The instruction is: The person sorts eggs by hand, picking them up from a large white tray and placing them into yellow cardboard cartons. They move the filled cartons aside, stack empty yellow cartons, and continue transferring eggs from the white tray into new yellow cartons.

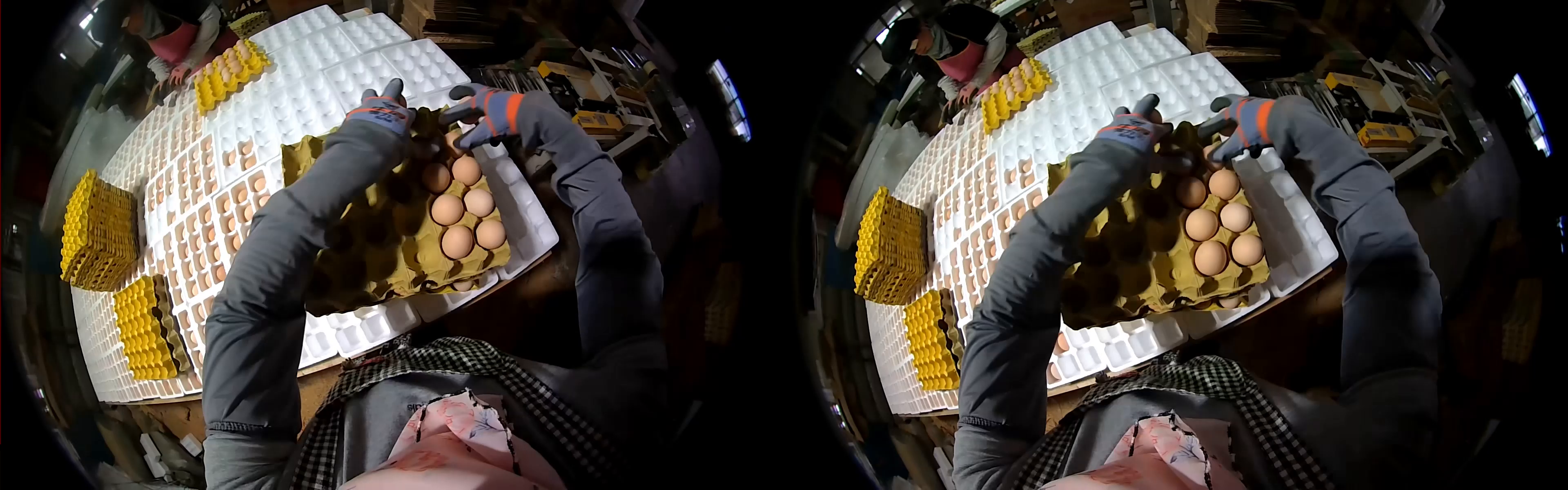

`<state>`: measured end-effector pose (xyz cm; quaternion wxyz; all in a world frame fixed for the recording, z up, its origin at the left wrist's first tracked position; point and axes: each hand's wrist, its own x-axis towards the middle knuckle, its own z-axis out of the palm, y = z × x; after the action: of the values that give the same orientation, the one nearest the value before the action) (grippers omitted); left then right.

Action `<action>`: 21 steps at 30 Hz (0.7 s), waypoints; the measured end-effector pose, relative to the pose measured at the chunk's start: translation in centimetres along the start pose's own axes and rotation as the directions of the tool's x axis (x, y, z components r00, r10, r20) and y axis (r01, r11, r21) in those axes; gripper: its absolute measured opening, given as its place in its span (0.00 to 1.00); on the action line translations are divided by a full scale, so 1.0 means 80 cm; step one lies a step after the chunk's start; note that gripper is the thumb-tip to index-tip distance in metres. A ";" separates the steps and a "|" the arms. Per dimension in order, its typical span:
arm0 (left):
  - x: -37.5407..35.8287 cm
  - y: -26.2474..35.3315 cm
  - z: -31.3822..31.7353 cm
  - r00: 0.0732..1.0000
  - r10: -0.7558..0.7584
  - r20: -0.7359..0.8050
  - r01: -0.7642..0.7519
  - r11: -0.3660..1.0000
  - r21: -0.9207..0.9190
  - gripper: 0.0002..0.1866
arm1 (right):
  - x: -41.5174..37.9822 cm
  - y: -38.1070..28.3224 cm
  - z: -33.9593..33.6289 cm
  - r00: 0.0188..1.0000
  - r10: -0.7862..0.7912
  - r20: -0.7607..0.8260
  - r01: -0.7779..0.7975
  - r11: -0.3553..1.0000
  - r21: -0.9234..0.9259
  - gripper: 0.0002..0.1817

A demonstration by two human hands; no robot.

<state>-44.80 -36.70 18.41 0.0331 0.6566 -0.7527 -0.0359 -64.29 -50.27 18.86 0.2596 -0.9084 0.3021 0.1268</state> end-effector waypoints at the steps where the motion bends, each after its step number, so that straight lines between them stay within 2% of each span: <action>1: 0.016 0.013 0.000 0.980 -0.064 0.190 0.028 0.982 0.185 0.21 | 0.003 -0.043 -0.001 0.983 0.175 0.056 -0.153 0.949 -0.277 0.33; 2: 0.022 0.019 0.000 0.980 -0.064 0.187 0.030 0.983 0.182 0.21 | 0.018 -0.050 -0.003 0.967 0.232 0.109 -0.161 0.881 -0.446 0.34; 3: 0.025 0.021 0.003 0.982 -0.042 0.185 0.024 0.995 0.094 0.23 | 0.032 -0.057 -0.004 0.944 0.287 0.162 -0.136 0.788 -0.601 0.35; 4: 0.023 0.019 0.006 0.982 -0.020 0.185 0.020 1.000 0.004 0.24 | 0.030 -0.055 -0.003 0.968 0.210 0.138 -0.105 0.838 -0.535 0.35; 5: 0.011 0.015 0.012 0.981 -0.024 0.190 0.025 1.000 -0.002 0.24 | 0.027 -0.050 -0.001 0.985 0.133 0.113 -0.066 0.882 -0.467 0.35; 6: -0.006 0.008 0.018 0.999 -0.025 -0.035 0.019 0.988 -0.155 0.24 | 0.028 -0.034 0.000 0.997 0.018 0.077 0.023 0.867 -0.497 0.34; 7: -0.018 -0.009 0.020 0.960 -0.074 -0.271 -0.009 0.957 -0.291 0.25 | 0.011 -0.026 -0.002 0.995 -0.059 -0.078 0.034 0.955 -0.295 0.31; 8: -0.030 -0.034 0.027 0.931 -0.202 -0.302 -0.058 0.737 -0.673 0.25 | 0.014 0.007 0.002 0.845 -0.436 -0.311 0.354 0.890 -0.286 0.28; 9: -0.044 -0.058 0.034 0.886 -0.327 -0.329 -0.194 0.383 -0.903 0.25 | 0.004 -0.022 -0.013 0.950 -0.221 -0.221 0.295 0.864 0.407 0.26; 10: -0.072 -0.064 0.025 0.911 -0.403 -0.080 -0.213 -0.296 -0.931 0.27 | 0.014 -0.047 -0.008 0.923 -0.261 -0.284 0.385 0.613 0.689 0.27; 11: -0.114 -0.072 0.009 0.915 -0.398 0.067 -0.236 -0.660 -0.713 0.32 | 0.024 -0.072 -0.004 0.890 -0.299 -0.345 0.426 0.269 0.864 0.29; 12: -0.145 -0.091 0.015 0.960 -0.277 -0.048 -0.268 -0.849 -0.455 0.34 | 0.044 -0.121 -0.005 0.819 -0.452 -0.353 0.467 0.168 0.868 0.27; 13: -0.173 -0.113 0.021 0.959 -0.179 -0.219 -0.218 -0.961 -0.168 0.37 | 0.065 -0.169 -0.007 0.726 -0.592 -0.351 0.473 0.059 0.879 0.25; 14: -0.201 -0.136 0.029 0.937 -0.248 -0.246 -0.289 -0.947 -0.144 0.38 | 0.094 -0.218 0.007 0.675 -0.639 -0.370 0.620 0.219 0.754 0.24; 15: -0.226 -0.159 0.042 0.911 -0.307 -0.275 -0.348 -0.930 -0.116 0.38 | 0.128 -0.262 0.019 0.720 -0.633 -0.283 0.546 0.268 0.794 0.24; 16: -0.252 -0.187 0.062 0.873 -0.417 -0.254 -0.470 -0.859 -0.205 0.39 | 0.162 -0.305 0.031 0.759 -0.622 -0.192 0.468 0.318 0.824 0.24; 17: -0.282 -0.218 0.081 0.802 -0.588 -0.103 -0.572 -0.708 -0.414 0.40 | 0.196 -0.349 0.043 0.791 -0.604 -0.100 0.388 0.369 0.844 0.24; 18: -0.307 -0.259 0.113 0.691 -0.719 -0.067 -0.589 -0.508 -0.628 0.39 | 0.238 -0.401 0.065 0.864 -0.499 -0.071 0.301 0.397 0.867 0.26; 19: -0.345 -0.297 0.117 0.609 -0.780 -0.144 -0.630 -0.365 -0.686 0.31 | 0.272 -0.462 0.085 0.882 -0.472 -0.010 0.302 0.549 0.779 0.27; 20: -0.371 -0.346 0.150 0.462 -0.884 -0.070 -0.539 -0.217 -0.814 0.29 | 0.339 -0.491 0.112 0.876 -0.477 0.073 0.307 0.668 0.678 0.26; 21: -0.399 -0.379 0.153 0.288 -0.949 -0.133 -0.356 0.023 -0.934 0.27 | 0.386 -0.530 0.144 0.870 -0.493 -0.002 0.406 0.715 0.570 0.26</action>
<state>-11.73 -9.03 3.15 0.8089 0.5479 -0.1360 -0.1640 -14.84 -29.92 14.02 0.5555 -0.8274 0.0749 0.0348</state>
